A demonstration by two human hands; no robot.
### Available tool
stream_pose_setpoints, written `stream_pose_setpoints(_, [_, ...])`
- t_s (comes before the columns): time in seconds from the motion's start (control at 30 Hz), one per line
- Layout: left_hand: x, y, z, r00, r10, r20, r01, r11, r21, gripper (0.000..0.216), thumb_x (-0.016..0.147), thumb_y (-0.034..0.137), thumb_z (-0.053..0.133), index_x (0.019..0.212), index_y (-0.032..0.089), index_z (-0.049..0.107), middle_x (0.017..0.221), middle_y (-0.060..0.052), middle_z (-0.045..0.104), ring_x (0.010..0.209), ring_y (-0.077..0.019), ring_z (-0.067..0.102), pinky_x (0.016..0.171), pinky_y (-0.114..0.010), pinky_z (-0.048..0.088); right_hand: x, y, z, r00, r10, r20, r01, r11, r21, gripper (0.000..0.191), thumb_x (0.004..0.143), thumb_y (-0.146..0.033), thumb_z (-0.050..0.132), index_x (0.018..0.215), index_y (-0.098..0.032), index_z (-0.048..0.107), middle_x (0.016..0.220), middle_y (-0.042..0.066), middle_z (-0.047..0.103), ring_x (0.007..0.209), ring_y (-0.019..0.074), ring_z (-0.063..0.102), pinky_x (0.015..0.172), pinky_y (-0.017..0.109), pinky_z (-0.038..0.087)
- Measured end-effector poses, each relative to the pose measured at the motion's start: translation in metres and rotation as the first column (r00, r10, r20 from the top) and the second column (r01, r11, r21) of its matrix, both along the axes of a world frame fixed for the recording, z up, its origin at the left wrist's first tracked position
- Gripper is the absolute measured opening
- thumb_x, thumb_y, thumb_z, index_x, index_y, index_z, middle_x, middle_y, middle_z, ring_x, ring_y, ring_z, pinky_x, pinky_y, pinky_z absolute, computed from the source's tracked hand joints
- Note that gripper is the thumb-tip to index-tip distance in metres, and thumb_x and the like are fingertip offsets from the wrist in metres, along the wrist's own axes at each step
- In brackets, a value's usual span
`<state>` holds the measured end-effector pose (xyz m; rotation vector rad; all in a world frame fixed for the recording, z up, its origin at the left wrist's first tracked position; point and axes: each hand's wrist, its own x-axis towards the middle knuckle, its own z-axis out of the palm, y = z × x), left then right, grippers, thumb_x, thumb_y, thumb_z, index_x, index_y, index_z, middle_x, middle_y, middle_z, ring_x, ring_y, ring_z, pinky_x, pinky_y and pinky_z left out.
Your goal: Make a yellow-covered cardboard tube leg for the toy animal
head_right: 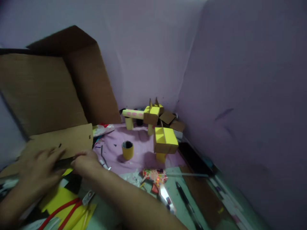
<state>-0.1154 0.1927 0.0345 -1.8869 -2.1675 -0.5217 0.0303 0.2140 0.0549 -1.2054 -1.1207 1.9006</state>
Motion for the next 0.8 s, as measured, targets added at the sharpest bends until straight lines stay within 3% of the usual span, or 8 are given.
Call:
stream_pose_setpoints(0.17, [0.014,-0.006,0.015,0.997,0.046,-0.069,-0.045,0.999,0.012,0.043,0.084,0.025,0.037,0.122,0.016,0.057,0.126,-0.014,0.057,0.119,-0.0333,0.045,0.098,-0.046,0.036,0.02,0.007,0.018,0.988,0.105,0.11,-0.13,0.958,0.254,0.019,0.089,-0.025,0.058,0.105,-0.014,0.06,0.107,0.006,0.063,0.09,0.0188,0.062,0.077,0.038,0.052])
stream_pose_setpoints(0.2, [0.012,-0.007,0.019,0.996,0.063,-0.058,-0.062,0.998,0.024,0.042,0.085,0.025,0.036,0.121,0.019,0.058,0.124,-0.011,0.059,0.118,-0.0314,0.047,0.099,-0.044,0.036,0.025,0.012,0.018,0.987,0.092,0.135,-0.129,0.946,0.298,0.01,0.085,-0.011,0.057,0.092,-0.013,0.065,0.096,0.004,0.066,0.086,0.0159,0.062,0.077,0.031,0.049])
stream_pose_setpoints(0.27, [0.006,-0.007,0.026,0.996,0.091,-0.018,-0.09,0.995,0.043,0.041,0.087,0.027,0.036,0.12,0.021,0.059,0.119,-0.009,0.063,0.116,-0.03,0.049,0.097,-0.042,0.038,0.036,0.021,0.015,0.979,0.036,0.199,-0.107,0.926,0.361,0.022,0.076,0.004,0.052,0.075,-0.014,0.065,0.078,0.0,0.065,0.078,0.0122,0.059,0.072,0.023,0.044])
stream_pose_setpoints(0.4, [-0.009,-0.006,0.036,0.987,0.114,0.11,-0.12,0.991,0.051,0.04,0.087,0.03,0.039,0.119,0.021,0.061,0.115,-0.007,0.067,0.109,-0.025,0.057,0.088,-0.033,0.044,0.057,0.027,0.001,0.932,-0.017,0.363,-0.126,0.922,0.366,0.023,0.066,0.004,0.051,0.066,-0.016,0.063,0.06,-0.003,0.06,0.058,0.011,0.053,0.056,0.022,0.038])
stream_pose_setpoints(0.57, [-0.022,-0.008,0.042,0.954,0.173,0.244,-0.19,0.981,0.047,0.038,0.086,0.031,0.04,0.117,0.025,0.062,0.105,-0.003,0.071,0.099,-0.0226,0.063,0.081,-0.028,0.046,0.066,0.011,-0.012,0.849,0.084,0.521,-0.271,0.917,0.293,0.021,0.059,0.004,0.06,0.054,-0.016,0.064,0.046,-0.004,0.055,0.049,0.0119,0.049,0.051,0.024,0.033])
stream_pose_setpoints(0.7, [-0.023,-0.012,0.048,0.904,0.294,0.31,-0.332,0.94,0.079,0.04,0.088,0.034,0.037,0.119,0.025,0.06,0.103,-0.008,0.071,0.097,-0.029,0.063,0.076,-0.035,0.047,0.058,0.007,-0.019,0.831,0.109,0.545,-0.287,0.924,0.253,0.016,0.064,0.0,0.068,0.06,-0.016,0.066,0.055,-0.002,0.06,0.06,0.0145,0.056,0.059,0.025,0.04])
stream_pose_setpoints(0.77, [-0.024,-0.014,0.051,0.873,0.358,0.332,-0.407,0.909,0.09,0.04,0.089,0.035,0.035,0.118,0.023,0.06,0.103,-0.013,0.07,0.096,-0.0341,0.062,0.072,-0.04,0.047,0.051,0.012,-0.024,0.855,0.089,0.511,-0.234,0.946,0.227,0.003,0.077,-0.013,0.067,0.08,-0.014,0.067,0.077,0.001,0.066,0.074,0.0164,0.061,0.068,0.029,0.047])
stream_pose_setpoints(0.8, [-0.024,-0.015,0.052,0.86,0.381,0.34,-0.434,0.896,0.093,0.04,0.089,0.035,0.034,0.117,0.022,0.061,0.103,-0.015,0.069,0.095,-0.036,0.062,0.071,-0.042,0.047,0.048,0.016,-0.026,0.876,0.073,0.477,-0.194,0.958,0.211,0.011,0.084,-0.02,0.063,0.093,-0.014,0.065,0.091,0.003,0.066,0.081,0.0175,0.062,0.072,0.033,0.05])
